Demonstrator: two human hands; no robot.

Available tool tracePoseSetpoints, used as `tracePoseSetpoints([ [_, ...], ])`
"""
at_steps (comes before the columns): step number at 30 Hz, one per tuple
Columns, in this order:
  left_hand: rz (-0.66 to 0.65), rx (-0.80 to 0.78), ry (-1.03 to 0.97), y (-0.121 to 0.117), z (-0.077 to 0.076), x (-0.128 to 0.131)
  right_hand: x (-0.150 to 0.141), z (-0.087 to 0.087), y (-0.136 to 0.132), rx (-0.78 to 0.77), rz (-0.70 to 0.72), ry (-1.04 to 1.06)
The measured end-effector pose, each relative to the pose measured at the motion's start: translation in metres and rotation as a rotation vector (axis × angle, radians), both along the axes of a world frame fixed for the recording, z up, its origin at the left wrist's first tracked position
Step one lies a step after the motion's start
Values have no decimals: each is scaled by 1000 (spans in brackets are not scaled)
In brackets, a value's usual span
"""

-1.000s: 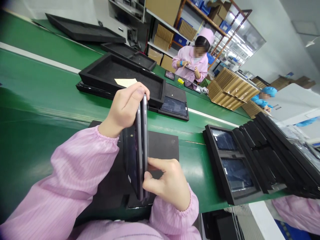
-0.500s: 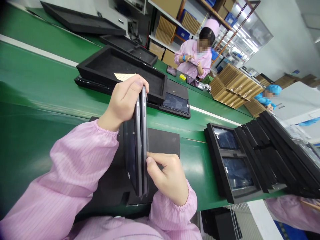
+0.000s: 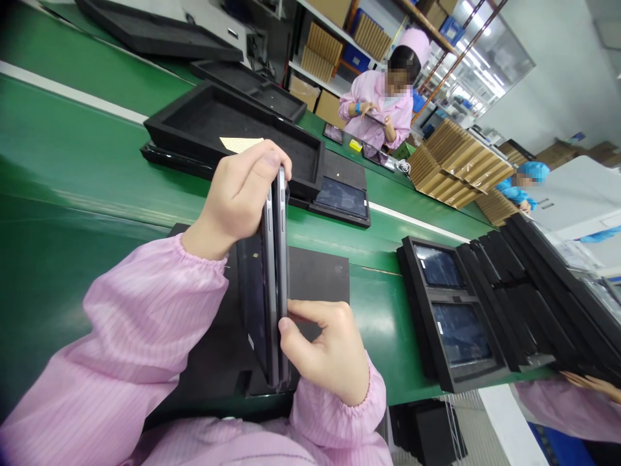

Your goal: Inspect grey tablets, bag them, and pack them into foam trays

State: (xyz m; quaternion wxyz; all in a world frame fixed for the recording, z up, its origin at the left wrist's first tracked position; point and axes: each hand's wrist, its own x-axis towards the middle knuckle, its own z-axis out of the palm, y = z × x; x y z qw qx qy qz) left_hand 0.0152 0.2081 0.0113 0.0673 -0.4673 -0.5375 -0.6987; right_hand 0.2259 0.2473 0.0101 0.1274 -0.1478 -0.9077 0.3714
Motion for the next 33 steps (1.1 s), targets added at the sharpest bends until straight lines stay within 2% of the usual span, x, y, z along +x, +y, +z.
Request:
tracePoseSetpoints([
  [12,53,-56,177,-4,3,4,4,-2,1,13,21,32],
  [19,-9,-25,109,-4,5,2,2,-4,0,-18,59,76],
  [21,-65,8,24,-4,2,-3,5,-9,2,-97,139,97],
  [22,-96,32,-38,-4,0,-6,8,-12,4,-148,225,76],
  [24,-161,97,-163,-4,-4,-16,13,-21,14,-220,430,-37],
  [26,-208,167,-236,-3,-8,-27,17,-30,31,-218,524,-200],
  [27,-222,191,-255,-3,-10,-32,18,-35,42,-194,487,-262],
  [30,-234,211,-293,-5,-13,-42,5,-48,82,-109,227,-346],
  [33,-217,198,-327,-8,-13,-45,-29,-60,123,-27,71,-303],
])
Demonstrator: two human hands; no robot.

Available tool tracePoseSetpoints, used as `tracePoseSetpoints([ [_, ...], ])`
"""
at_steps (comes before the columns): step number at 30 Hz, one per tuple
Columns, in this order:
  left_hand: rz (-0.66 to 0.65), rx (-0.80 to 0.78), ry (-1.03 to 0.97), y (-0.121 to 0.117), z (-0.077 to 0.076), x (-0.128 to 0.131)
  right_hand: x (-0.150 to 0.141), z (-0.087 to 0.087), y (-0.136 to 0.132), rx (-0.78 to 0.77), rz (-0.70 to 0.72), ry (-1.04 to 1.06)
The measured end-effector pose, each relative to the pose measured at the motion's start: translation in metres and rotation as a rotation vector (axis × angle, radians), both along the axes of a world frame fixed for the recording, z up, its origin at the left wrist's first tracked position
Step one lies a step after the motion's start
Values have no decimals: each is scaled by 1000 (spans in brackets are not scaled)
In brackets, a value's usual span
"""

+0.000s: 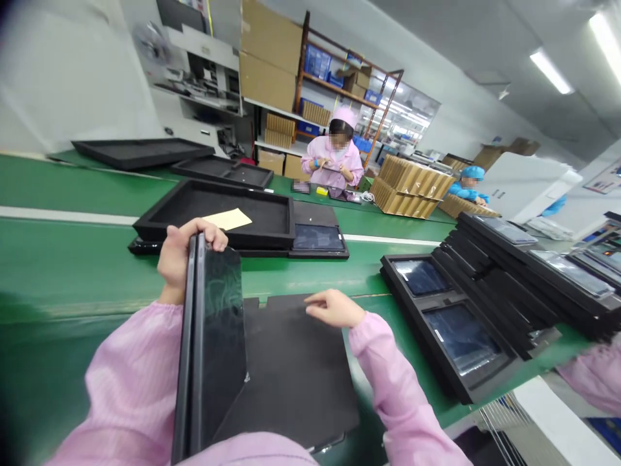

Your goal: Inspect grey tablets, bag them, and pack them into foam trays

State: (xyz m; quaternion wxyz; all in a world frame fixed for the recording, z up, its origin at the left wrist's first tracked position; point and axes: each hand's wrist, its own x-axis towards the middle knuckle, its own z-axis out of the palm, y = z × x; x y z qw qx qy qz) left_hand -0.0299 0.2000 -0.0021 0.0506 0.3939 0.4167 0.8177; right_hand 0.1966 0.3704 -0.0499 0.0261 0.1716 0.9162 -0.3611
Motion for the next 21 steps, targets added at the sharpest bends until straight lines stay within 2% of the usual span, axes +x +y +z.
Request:
tracePoseSetpoints([
  [3,51,-44,-23,-3,0,0,-54,-6,28,105,-107,75],
  [5,99,-76,-32,-4,0,0,-97,-5,35,159,-141,125],
  [8,150,-127,-40,-6,-3,-2,-165,1,32,205,-142,171],
  [13,137,-193,-60,-14,-13,-17,-266,9,18,230,-164,163],
  [17,193,-144,-116,-20,-22,-29,-318,5,17,211,-239,80],
  [21,186,-118,-158,-21,-28,-34,-346,-6,19,191,-322,1],
])
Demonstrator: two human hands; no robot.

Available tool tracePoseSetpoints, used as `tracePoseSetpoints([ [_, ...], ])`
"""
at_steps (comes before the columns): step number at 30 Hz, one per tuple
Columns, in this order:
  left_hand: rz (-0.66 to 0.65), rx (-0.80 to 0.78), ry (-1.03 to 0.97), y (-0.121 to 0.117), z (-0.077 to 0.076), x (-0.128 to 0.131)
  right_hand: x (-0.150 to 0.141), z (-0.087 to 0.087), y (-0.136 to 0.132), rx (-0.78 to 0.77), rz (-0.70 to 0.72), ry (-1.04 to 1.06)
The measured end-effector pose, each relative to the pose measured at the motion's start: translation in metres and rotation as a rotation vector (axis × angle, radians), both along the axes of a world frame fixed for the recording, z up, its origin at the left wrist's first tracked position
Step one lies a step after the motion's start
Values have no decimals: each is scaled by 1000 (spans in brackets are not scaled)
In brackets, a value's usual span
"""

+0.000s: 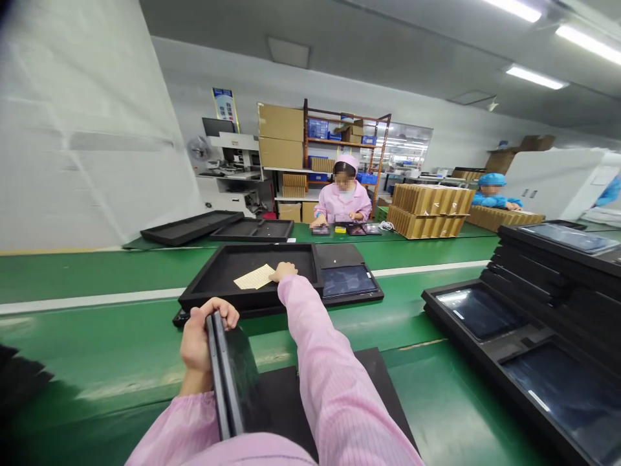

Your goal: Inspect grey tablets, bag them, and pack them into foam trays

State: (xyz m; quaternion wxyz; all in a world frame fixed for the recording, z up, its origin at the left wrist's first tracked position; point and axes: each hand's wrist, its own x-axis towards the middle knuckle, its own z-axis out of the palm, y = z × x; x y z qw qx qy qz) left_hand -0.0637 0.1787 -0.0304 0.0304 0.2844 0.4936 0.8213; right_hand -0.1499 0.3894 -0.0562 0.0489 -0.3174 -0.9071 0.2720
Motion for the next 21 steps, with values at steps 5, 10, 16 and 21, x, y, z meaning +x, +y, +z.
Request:
tracePoseSetpoints([
  [5,-36,-6,0,1,-3,0,-14,-11,-3,-29,-59,-62],
  [10,-66,-11,20,0,-10,-6,-19,-10,-8,-61,-112,-37],
  [16,-68,2,5,1,-10,-5,-17,-11,-2,-139,-90,44],
  [21,-88,8,8,2,-11,-6,-6,-14,6,-216,-34,183],
])
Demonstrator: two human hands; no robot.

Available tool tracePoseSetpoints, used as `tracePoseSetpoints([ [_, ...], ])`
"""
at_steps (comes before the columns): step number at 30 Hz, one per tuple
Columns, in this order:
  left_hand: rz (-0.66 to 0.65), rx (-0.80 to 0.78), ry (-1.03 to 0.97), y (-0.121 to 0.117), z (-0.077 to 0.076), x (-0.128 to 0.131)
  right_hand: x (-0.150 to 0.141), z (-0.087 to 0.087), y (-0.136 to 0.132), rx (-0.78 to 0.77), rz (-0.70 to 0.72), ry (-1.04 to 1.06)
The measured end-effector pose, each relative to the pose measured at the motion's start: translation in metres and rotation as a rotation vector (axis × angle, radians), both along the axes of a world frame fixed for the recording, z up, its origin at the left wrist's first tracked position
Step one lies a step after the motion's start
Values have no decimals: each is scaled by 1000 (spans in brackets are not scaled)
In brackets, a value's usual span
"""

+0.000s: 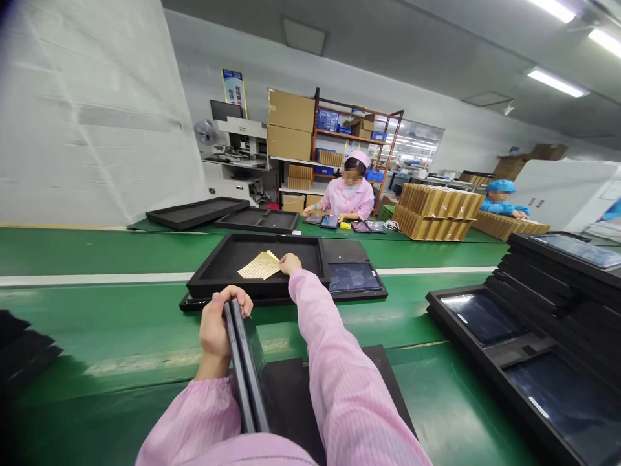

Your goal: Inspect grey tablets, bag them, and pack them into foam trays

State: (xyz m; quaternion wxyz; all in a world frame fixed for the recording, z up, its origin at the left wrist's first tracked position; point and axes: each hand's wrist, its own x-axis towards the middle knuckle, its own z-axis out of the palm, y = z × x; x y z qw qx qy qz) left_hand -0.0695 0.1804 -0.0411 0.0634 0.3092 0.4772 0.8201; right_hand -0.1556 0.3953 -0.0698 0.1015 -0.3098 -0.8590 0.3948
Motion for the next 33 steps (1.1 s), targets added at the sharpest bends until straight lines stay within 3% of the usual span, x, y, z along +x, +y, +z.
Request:
tracePoseSetpoints([
  [11,52,-18,-2,1,4,2,12,22,37,-166,-11,399],
  [18,-5,-15,2,0,-3,-4,27,38,57,-245,-13,470],
  [21,3,-17,1,1,-1,-3,31,34,55,-268,-13,416],
  [26,103,-10,-28,3,7,4,38,14,42,-293,3,290],
  [33,88,-7,-48,4,7,4,49,-1,43,-291,58,181],
])
